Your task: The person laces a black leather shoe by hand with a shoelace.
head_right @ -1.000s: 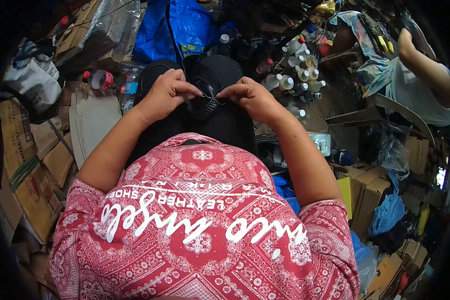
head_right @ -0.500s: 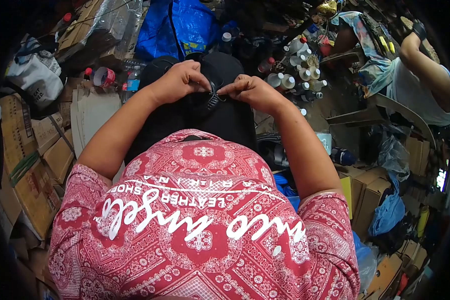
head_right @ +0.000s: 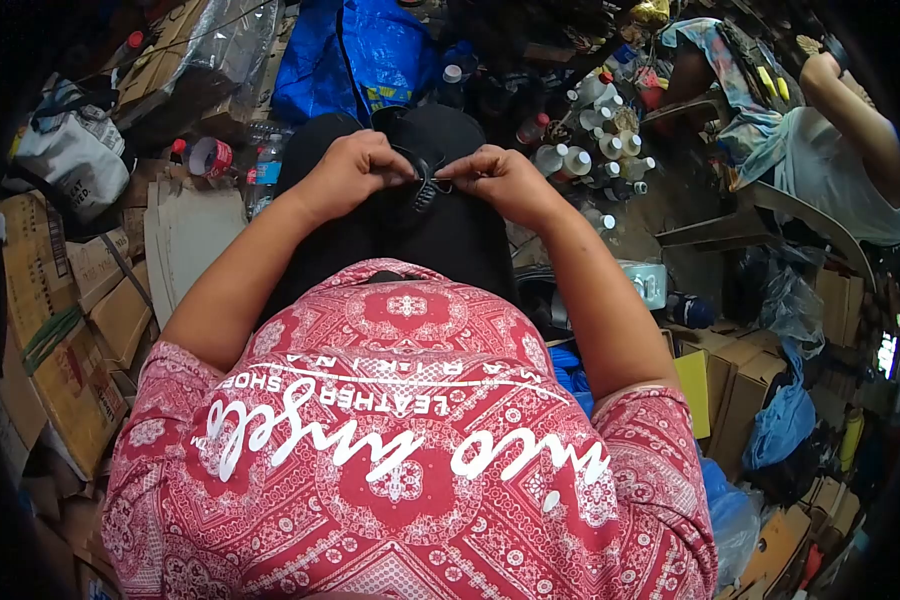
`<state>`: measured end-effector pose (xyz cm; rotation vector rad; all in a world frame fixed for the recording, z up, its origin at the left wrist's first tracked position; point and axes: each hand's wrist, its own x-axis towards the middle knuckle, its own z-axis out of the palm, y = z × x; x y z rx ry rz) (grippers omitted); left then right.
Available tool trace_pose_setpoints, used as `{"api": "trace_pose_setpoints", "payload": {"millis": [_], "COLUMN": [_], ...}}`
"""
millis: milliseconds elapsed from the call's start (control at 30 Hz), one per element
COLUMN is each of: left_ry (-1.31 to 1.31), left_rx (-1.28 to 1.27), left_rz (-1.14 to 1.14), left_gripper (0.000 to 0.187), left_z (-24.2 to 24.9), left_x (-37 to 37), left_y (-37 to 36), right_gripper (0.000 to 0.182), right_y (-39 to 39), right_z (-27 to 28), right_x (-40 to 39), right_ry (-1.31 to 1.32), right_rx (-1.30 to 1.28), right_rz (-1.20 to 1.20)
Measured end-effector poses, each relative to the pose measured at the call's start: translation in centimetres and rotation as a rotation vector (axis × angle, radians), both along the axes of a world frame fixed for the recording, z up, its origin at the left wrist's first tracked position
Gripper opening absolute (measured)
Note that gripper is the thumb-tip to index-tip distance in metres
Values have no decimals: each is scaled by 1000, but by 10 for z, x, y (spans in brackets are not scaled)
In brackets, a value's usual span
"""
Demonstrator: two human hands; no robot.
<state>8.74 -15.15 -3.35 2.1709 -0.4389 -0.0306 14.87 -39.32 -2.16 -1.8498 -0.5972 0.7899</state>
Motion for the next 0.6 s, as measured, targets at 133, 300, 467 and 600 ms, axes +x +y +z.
{"api": "trace_pose_setpoints", "payload": {"millis": [133, 300, 467, 600], "left_ry": [-179, 60, 343, 322], "left_rx": [16, -96, -339, -187], "left_rz": [21, 178, 210, 121], "left_gripper": [19, 13, 16, 14], "left_z": [-2, 6, -1, 11], "left_x": [-2, -19, -13, -6], "left_y": [-2, -10, -22, -23], "right_gripper": [23, 26, 21, 11], "right_y": [0, 0, 7, 17], "right_z": [8, 3, 6, 24], "right_x": [-1, -16, -18, -16], "right_ry": [-59, 147, 209, 39], "right_rx": [-64, 72, 97, -88], "right_rz": [28, -92, -150, -94]}}
